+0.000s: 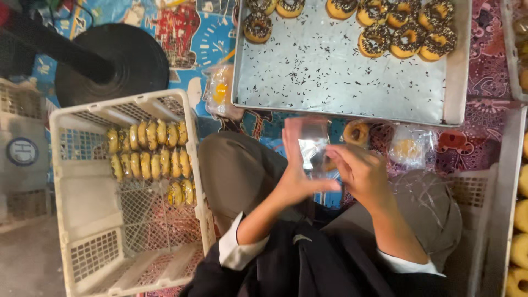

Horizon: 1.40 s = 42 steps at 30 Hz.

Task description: The person picks donuts from a metal tray and places them into small plastic bags. The person then places the packaged donuts into a white plastic crate.

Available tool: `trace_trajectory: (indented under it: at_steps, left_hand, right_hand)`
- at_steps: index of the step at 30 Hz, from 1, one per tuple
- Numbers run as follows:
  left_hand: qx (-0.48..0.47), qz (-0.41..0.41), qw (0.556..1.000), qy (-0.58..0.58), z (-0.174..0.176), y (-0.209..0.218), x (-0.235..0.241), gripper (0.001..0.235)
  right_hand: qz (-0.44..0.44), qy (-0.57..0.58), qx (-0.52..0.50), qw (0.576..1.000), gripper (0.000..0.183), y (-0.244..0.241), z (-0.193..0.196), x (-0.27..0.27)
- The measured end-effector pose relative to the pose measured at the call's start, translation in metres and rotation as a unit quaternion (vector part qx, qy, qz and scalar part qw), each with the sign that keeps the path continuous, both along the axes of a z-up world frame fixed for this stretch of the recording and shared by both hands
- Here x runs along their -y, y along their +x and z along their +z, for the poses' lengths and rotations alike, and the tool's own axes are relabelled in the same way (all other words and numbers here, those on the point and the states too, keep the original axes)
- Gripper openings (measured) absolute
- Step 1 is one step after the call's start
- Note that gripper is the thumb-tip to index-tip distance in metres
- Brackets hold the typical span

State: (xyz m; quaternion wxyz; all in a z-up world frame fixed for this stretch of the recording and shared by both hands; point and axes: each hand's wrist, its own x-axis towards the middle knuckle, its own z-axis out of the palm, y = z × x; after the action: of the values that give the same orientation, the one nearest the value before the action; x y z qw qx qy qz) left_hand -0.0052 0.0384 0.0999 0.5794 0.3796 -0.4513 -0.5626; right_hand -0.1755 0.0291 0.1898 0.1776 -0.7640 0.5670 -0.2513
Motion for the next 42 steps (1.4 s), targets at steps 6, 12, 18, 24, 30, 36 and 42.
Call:
trace_trajectory:
  at_steps: [6, 12, 18, 24, 30, 36, 42]
  left_hand:
    - [-0.040, -0.071, 0.987, 0.137, 0.014, 0.002, -0.030, 0.026]
    - [0.289, -0.246, 0.925, 0.035, 0.056, 0.016, -0.054, 0.021]
    - [0.277, -0.286, 0.867, -0.300, 0.074, 0.024, -0.042, 0.020]
    - [-0.147, -0.282, 0.948, -0.011, 0.036, 0.015, -0.031, 0.039]
    - [0.034, 0.116, 0.991, 0.053, 0.000, 0.023, -0.063, 0.024]
    - [0.246, 0.244, 0.937, 0.053, -0.025, 0.118, -0.088, 0.006]
    - [0.302, 0.089, 0.905, 0.287, -0.058, 0.123, -0.100, 0.031]
  right_hand:
    - [0.115, -0.173, 0.012, 0.978, 0.020, -0.013, 0.015, -0.018]
    - [0.335, -0.233, -0.122, 0.905, 0.009, -0.039, 0.040, -0.012]
    - [0.109, -0.237, -0.392, 0.882, 0.074, -0.076, 0.008, 0.003]
    - [0.115, 0.323, 0.413, 0.844, 0.018, -0.027, -0.114, -0.083]
    - [-0.164, 0.331, 0.645, 0.669, 0.028, 0.038, -0.126, -0.063]
    - [0.062, 0.188, 0.352, 0.915, 0.023, 0.081, -0.176, -0.025]
    - [-0.104, 0.499, 0.603, 0.614, 0.023, 0.083, -0.246, -0.055]
